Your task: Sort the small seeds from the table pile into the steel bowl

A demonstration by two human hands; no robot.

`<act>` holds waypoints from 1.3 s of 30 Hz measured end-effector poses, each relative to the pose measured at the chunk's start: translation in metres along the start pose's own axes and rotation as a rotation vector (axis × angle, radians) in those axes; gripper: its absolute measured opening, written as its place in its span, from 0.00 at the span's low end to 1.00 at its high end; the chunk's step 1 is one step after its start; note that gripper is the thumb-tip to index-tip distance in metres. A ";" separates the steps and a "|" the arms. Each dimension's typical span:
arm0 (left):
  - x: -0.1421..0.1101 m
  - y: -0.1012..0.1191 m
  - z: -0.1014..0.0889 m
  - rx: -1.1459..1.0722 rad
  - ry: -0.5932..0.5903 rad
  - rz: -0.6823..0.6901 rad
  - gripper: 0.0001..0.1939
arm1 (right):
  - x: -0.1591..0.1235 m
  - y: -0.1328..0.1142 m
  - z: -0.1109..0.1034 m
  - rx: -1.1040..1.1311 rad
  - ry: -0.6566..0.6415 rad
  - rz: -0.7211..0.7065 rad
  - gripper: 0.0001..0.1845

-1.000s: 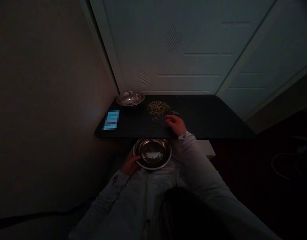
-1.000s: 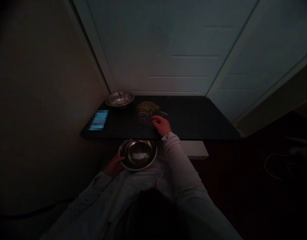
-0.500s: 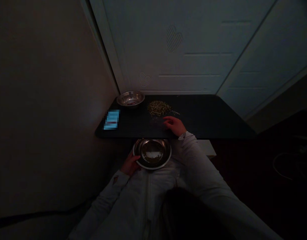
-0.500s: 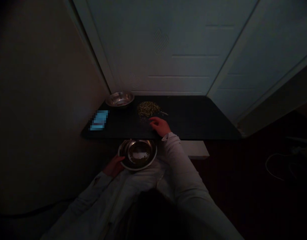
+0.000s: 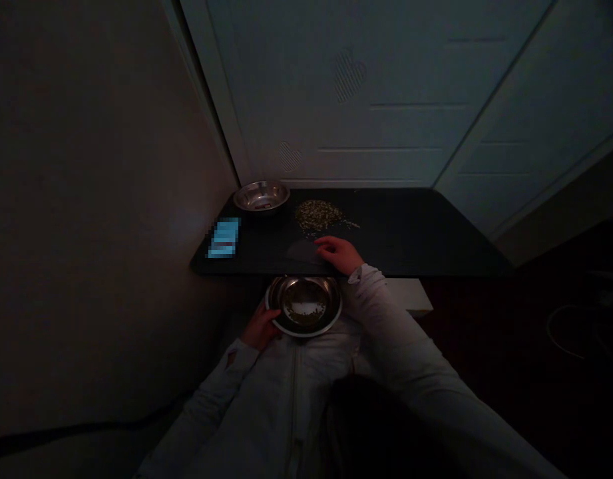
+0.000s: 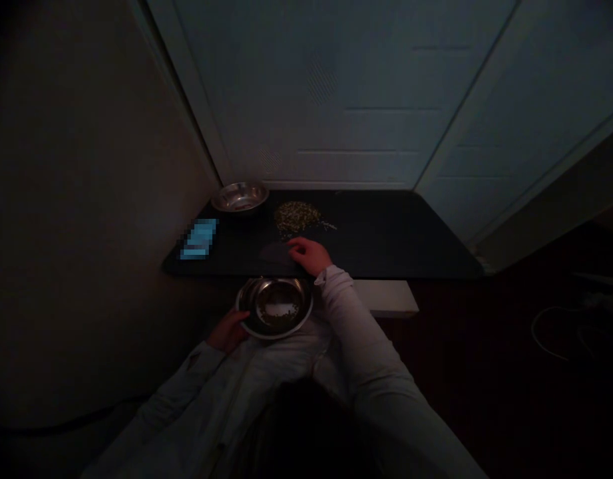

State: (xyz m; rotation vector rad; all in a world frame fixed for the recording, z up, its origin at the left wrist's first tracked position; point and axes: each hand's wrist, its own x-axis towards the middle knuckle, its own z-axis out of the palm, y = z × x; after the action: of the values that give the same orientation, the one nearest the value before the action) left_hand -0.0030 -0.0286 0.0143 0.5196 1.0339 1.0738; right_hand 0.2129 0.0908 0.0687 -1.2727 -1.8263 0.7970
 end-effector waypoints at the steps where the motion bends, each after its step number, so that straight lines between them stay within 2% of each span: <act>1: 0.000 0.000 0.000 -0.004 0.001 0.004 0.33 | 0.000 -0.001 0.001 0.000 -0.005 -0.001 0.14; 9: 0.002 -0.001 0.001 0.012 0.022 -0.018 0.31 | -0.001 -0.011 0.007 -0.008 -0.061 -0.002 0.14; 21: 0.002 -0.001 0.000 0.027 0.002 -0.013 0.34 | -0.002 -0.011 0.005 -0.038 -0.136 -0.044 0.14; 32: 0.004 -0.002 -0.003 0.035 -0.005 -0.021 0.32 | -0.003 -0.012 0.003 0.064 -0.186 -0.043 0.12; 39: 0.002 -0.001 0.000 -0.014 0.007 -0.002 0.33 | -0.002 -0.010 0.002 0.222 -0.211 -0.023 0.12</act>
State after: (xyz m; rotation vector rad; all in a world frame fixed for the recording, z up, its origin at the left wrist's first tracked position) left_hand -0.0026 -0.0269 0.0123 0.5037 1.0317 1.0808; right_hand 0.2071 0.0854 0.0753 -1.0561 -1.8516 1.1235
